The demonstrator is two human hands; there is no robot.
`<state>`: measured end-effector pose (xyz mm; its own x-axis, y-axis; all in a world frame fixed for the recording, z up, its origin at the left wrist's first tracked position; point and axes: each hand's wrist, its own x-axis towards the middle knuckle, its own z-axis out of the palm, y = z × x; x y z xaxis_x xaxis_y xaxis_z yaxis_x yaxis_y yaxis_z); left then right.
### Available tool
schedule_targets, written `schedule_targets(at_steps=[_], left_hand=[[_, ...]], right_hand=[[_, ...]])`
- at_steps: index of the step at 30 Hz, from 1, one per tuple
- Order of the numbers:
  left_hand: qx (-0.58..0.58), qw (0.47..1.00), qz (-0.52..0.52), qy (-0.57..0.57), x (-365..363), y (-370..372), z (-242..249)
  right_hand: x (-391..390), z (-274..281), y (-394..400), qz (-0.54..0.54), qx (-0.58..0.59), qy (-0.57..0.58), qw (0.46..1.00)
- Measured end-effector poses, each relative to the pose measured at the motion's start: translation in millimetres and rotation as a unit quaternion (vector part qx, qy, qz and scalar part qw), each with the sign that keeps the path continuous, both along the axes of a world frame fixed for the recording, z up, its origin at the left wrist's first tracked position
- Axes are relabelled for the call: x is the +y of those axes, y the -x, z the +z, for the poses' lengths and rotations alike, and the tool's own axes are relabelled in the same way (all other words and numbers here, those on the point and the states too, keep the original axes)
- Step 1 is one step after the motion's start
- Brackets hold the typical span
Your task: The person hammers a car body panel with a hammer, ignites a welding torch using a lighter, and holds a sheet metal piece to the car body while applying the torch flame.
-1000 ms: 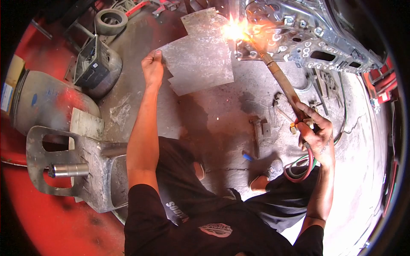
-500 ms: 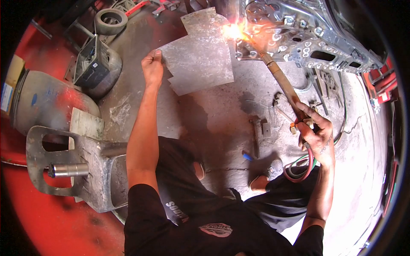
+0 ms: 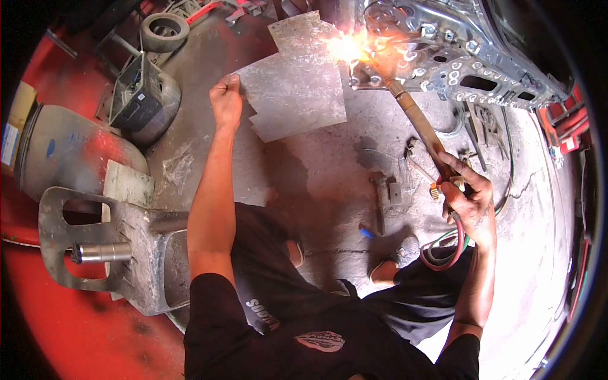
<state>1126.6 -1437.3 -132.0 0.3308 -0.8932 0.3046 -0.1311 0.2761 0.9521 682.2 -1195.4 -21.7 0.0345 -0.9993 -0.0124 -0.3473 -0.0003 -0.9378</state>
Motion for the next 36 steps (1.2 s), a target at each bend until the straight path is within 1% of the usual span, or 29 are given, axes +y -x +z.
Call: schedule_targets(at_steps=[7, 15, 27, 33, 36], left_hand=[[0.003, 1.000, 0.010, -0.006, 0.0, 1.2, 0.0], [-0.004, 1.000, 0.017, 0.001, -2.0, 0.2, -2.4], [0.011, 1.000, -0.013, 0.009, -2.1, -1.8, -3.9], [-0.004, 1.000, 0.011, -0.006, 0.3, 0.7, -0.7], [-0.008, 1.000, 0.003, 0.004, 0.0, -0.1, -1.4]], right_hand=[[0.8, 2.9, 0.7, 0.002, -0.010, -0.021, 1.000], [1.0, 0.4, 0.1, 0.002, -0.005, -0.005, 1.000], [0.5, -3.6, 1.8, 0.008, -0.007, 0.006, 1.000], [0.5, -1.6, 0.4, 0.005, -0.008, 0.000, 1.000], [0.6, -2.0, 0.3, 0.002, -0.005, -0.002, 1.000]])
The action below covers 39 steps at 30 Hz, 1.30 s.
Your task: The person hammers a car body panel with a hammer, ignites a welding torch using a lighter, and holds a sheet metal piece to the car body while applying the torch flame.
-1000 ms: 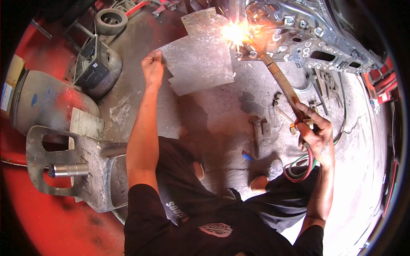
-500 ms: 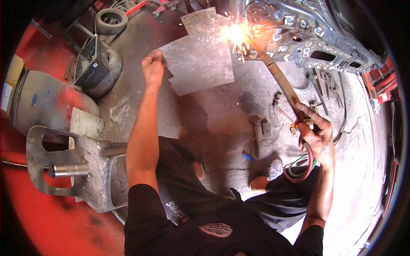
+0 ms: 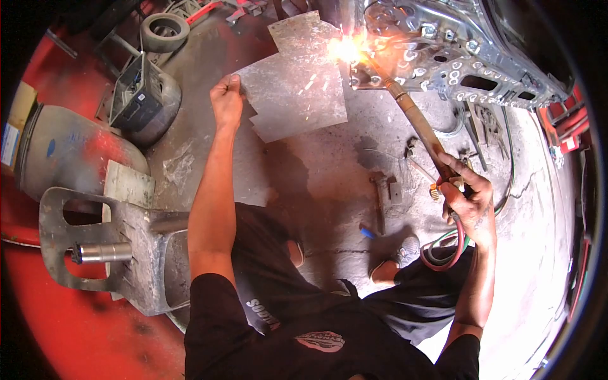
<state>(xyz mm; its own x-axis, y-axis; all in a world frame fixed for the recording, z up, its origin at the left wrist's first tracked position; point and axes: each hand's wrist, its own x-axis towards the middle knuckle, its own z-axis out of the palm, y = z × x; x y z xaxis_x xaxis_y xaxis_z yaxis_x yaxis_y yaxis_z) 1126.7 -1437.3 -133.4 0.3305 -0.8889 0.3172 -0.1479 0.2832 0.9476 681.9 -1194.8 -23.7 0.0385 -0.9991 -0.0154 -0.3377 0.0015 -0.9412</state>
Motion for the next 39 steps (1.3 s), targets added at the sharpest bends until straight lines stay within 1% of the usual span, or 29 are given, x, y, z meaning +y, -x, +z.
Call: schedule_targets(at_steps=[6, 9, 15, 21, 27, 30, 39], left_hand=[[0.013, 1.000, -0.015, 0.005, -1.6, -1.3, -1.4], [0.031, 0.999, 0.001, 0.014, 4.0, 8.1, 6.4], [0.023, 1.000, 0.014, 0.002, 5.2, 9.3, 8.1], [0.012, 1.000, -0.005, -0.023, 1.0, 0.2, 1.9], [0.016, 1.000, -0.021, 0.002, -1.7, -1.0, -1.6], [0.029, 0.999, -0.010, 0.011, 2.1, 5.4, 4.0], [0.038, 0.999, -0.012, 0.005, 3.3, 6.1, 4.9]], right_hand=[[0.0, -0.7, 1.4, 0.000, 0.004, -0.004, 1.000], [-0.1, -0.5, 1.4, 0.001, 0.004, -0.006, 1.000], [-0.7, -1.5, 0.8, 0.001, 0.005, 0.003, 1.000], [-1.0, -1.7, 1.4, 0.006, 0.005, 0.006, 1.000], [-1.2, -2.2, 2.1, 0.005, 0.004, 0.003, 1.000], [-1.4, -2.9, 3.0, 0.004, 0.001, 0.000, 1.000], [-0.9, -3.3, 3.0, 0.003, 0.009, -0.004, 1.000]])
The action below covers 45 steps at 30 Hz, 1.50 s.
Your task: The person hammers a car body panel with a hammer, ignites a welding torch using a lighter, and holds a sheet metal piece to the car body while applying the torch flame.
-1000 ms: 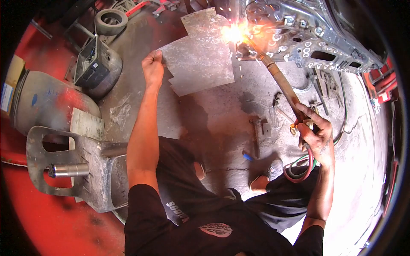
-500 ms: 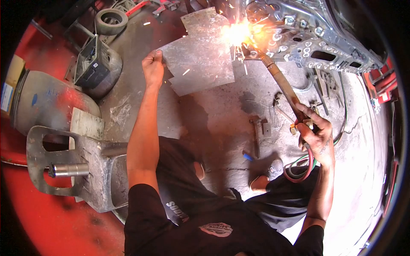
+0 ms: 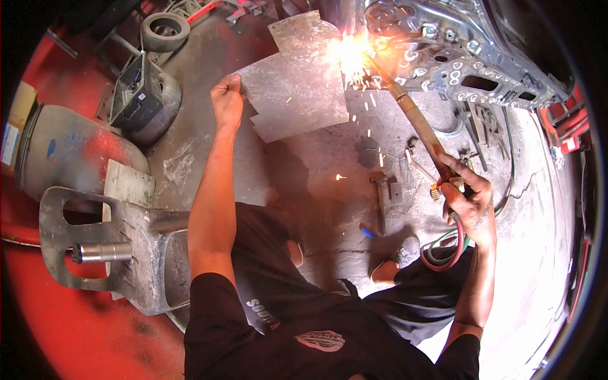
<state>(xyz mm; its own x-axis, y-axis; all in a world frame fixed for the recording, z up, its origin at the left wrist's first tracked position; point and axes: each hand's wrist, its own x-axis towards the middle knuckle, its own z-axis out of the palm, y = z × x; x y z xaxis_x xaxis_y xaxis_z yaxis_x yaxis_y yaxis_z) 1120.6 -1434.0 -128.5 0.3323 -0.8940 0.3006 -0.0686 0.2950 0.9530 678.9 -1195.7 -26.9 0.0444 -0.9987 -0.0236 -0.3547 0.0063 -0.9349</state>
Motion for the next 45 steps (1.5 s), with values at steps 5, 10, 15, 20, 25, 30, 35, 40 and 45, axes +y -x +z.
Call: schedule_targets(at_steps=[5, 10, 15, 20, 25, 30, 35, 40, 45], left_hand=[[-0.003, 1.000, 0.012, -0.009, 2.9, 3.2, 3.6], [-0.006, 1.000, 0.001, -0.002, -1.9, -1.6, -2.0], [0.000, 1.000, -0.005, 0.002, -4.4, -4.5, -5.5], [-0.015, 1.000, 0.014, -0.005, -1.8, -1.1, -1.5], [-0.009, 1.000, 0.015, -0.007, 3.5, 3.4, 4.0], [-0.012, 1.000, 0.014, -0.002, 0.7, 1.7, 1.6], [-0.006, 1.000, 0.011, 0.005, 2.5, 3.6, 2.7], [-0.009, 1.000, 0.021, 0.001, 0.8, 3.0, 1.2], [-0.015, 1.000, 0.027, -0.005, 0.4, 2.5, 0.9]], right_hand=[[0.4, 5.6, -2.1, -0.007, -0.008, -0.016, 1.000], [0.5, 5.5, -2.3, -0.003, -0.008, -0.017, 1.000], [0.1, -0.2, -1.0, 0.002, -0.001, 0.006, 1.000], [-0.1, -0.7, -0.9, 0.000, 0.001, 0.004, 1.000], [-0.3, 0.8, -1.6, -0.002, 0.003, 0.003, 1.000], [0.0, 0.4, -1.8, -0.007, 0.003, -0.004, 1.000], [0.0, -0.1, -1.7, -0.008, 0.001, -0.005, 1.000], [-0.4, -1.3, -0.4, -0.003, 0.004, 0.000, 1.000], [-0.6, -0.9, 0.0, 0.000, 0.007, -0.001, 1.000]])
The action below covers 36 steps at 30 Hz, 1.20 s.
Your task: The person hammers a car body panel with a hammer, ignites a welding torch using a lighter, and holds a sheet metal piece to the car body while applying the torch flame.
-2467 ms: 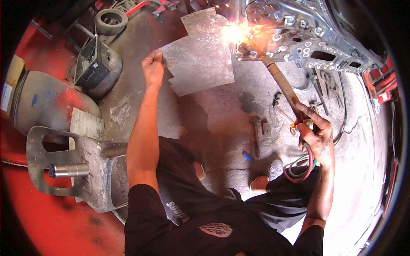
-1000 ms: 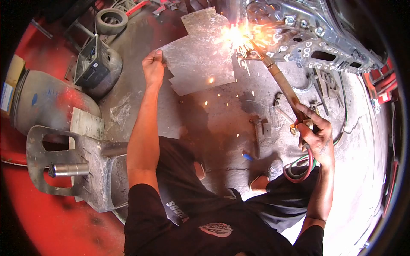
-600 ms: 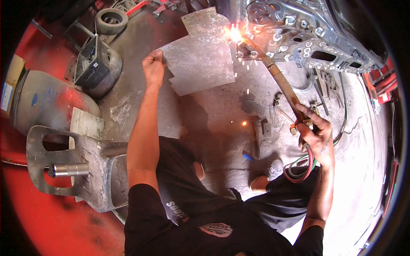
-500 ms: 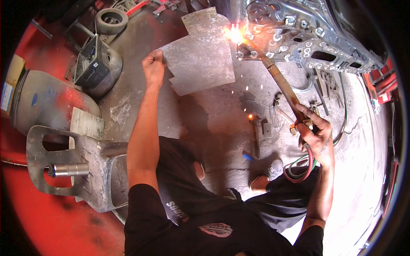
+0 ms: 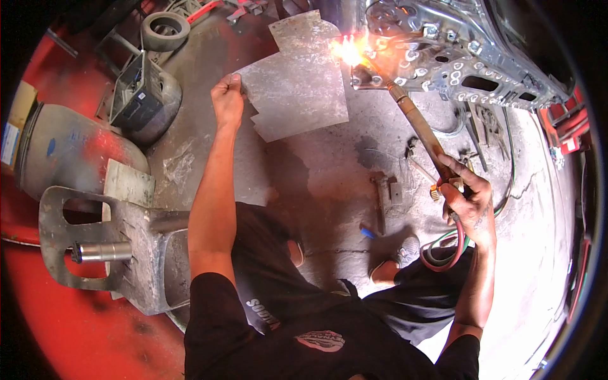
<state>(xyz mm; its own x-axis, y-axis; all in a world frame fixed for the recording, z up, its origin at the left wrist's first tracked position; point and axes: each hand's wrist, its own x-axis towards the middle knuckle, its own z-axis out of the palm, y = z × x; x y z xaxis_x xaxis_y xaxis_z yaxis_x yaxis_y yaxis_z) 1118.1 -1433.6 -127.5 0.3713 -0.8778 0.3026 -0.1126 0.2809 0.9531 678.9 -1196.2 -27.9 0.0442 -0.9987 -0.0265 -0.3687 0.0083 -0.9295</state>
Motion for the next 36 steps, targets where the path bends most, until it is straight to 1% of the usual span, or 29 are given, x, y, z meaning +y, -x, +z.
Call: schedule_targets(at_steps=[9, 15, 36], left_hand=[[-0.024, 1.000, -0.019, -0.004, -5.1, -9.2, -7.5], [0.001, 1.000, -0.001, 0.000, -3.7, -3.3, -4.4], [0.007, 1.000, -0.005, -0.007, 1.3, -0.1, 1.3]], right_hand=[[0.1, 1.4, -0.8, -0.003, 0.001, -0.007, 1.000], [0.3, 2.4, -1.8, -0.006, 0.001, -0.010, 1.000], [0.1, -0.2, -1.0, 0.005, 0.001, -0.002, 1.000]])
